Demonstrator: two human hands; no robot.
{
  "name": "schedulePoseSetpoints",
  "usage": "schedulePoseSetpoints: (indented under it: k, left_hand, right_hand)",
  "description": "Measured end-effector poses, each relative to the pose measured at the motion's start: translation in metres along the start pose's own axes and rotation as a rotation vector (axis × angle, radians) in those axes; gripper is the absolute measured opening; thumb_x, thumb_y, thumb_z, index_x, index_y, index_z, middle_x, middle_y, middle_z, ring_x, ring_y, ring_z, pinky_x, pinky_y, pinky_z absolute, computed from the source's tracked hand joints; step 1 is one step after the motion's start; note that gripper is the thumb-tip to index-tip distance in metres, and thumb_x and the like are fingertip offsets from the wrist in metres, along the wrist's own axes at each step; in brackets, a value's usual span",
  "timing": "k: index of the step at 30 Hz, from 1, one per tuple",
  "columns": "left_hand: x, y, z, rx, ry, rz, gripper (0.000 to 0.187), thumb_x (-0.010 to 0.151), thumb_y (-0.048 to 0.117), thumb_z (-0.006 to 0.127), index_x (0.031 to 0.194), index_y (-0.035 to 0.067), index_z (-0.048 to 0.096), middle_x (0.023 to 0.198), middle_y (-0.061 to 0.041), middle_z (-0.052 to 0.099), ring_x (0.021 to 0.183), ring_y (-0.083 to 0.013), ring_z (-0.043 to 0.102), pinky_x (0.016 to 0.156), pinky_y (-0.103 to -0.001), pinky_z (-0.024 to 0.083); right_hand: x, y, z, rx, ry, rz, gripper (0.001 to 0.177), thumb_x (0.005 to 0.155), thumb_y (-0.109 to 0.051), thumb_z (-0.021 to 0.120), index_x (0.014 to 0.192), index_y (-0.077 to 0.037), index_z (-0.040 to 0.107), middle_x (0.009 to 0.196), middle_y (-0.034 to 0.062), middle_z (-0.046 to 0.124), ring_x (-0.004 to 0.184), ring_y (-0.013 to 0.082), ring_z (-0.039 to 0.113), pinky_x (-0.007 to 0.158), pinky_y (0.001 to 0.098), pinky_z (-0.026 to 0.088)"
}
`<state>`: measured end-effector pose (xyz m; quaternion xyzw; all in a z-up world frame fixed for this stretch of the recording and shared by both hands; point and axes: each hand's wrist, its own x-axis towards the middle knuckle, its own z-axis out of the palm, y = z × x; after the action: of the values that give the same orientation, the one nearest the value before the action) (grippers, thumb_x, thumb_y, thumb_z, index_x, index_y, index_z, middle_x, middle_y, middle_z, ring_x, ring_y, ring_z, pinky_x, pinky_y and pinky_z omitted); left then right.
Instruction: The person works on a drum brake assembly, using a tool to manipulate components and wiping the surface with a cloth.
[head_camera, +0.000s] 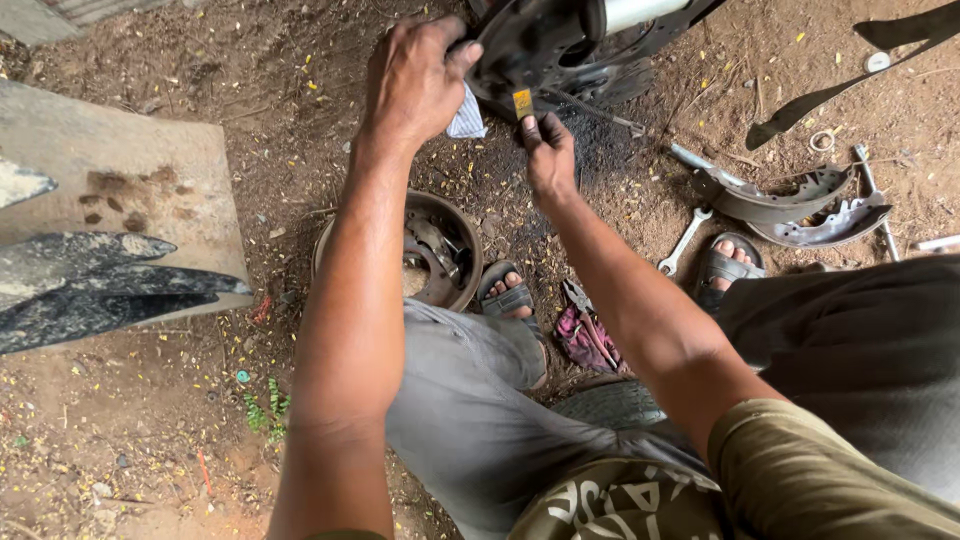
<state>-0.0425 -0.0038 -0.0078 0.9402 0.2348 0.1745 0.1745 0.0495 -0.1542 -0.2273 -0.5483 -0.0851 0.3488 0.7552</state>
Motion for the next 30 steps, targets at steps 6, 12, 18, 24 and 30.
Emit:
schedulePoseSetpoints:
  k: [6,12,18,24,30]
  left_hand:
    - [-0.001,0.009,-0.005,0.039,-0.028,-0.044,0.031,0.097,0.032,0.067,0.105,0.004,0.075,0.094,-0.021,0.074,0.091,-0.0334,0.069,0.077,-0.051,0.053]
    - [0.003,0.02,-0.014,-0.072,-0.176,-0.183,0.031,0.106,0.032,0.057,0.104,0.004,0.072,0.077,-0.013,0.073,0.065,-0.0224,0.069,0.063,-0.042,0.055]
    - [0.004,0.006,-0.004,-0.073,-0.079,-0.062,0.027,0.102,0.028,0.061,0.1,0.004,0.074,0.081,-0.013,0.074,0.064,-0.0207,0.069,0.06,-0.042,0.055]
    - [0.001,0.01,-0.006,-0.082,-0.089,-0.131,0.021,0.102,0.02,0.061,0.105,0.005,0.075,0.083,-0.016,0.075,0.069,-0.0236,0.071,0.063,-0.045,0.055]
    - [0.004,0.004,0.0,-0.054,-0.09,-0.116,0.025,0.101,0.022,0.065,0.113,0.001,0.071,0.088,-0.018,0.075,0.074,-0.0258,0.074,0.07,-0.046,0.056]
  right_hand:
    - [0.004,-0.01,-0.001,-0.044,0.026,0.07,0.015,0.101,-0.017,0.062,0.105,-0.004,0.069,0.098,0.0041,0.073,0.091,0.0146,0.064,0.099,0.0341,0.051]
    - [0.0,-0.02,0.001,-0.151,0.113,0.112,0.031,0.1,-0.021,0.06,0.127,-0.007,0.065,0.12,0.0077,0.073,0.108,0.0155,0.066,0.109,0.036,0.041]
    - [-0.001,-0.026,0.01,-0.113,0.113,0.071,0.025,0.1,-0.02,0.063,0.118,-0.003,0.065,0.112,0.0094,0.073,0.104,0.0182,0.063,0.11,0.0406,0.043]
    - [-0.001,-0.024,0.005,-0.12,0.063,0.089,0.021,0.101,-0.02,0.061,0.104,-0.001,0.069,0.1,0.0089,0.074,0.096,0.0188,0.065,0.105,0.0392,0.052]
    - [-0.005,-0.05,0.014,-0.168,0.091,0.067,0.019,0.102,-0.02,0.06,0.11,-0.005,0.068,0.107,0.0048,0.073,0.101,0.0137,0.064,0.104,0.033,0.046]
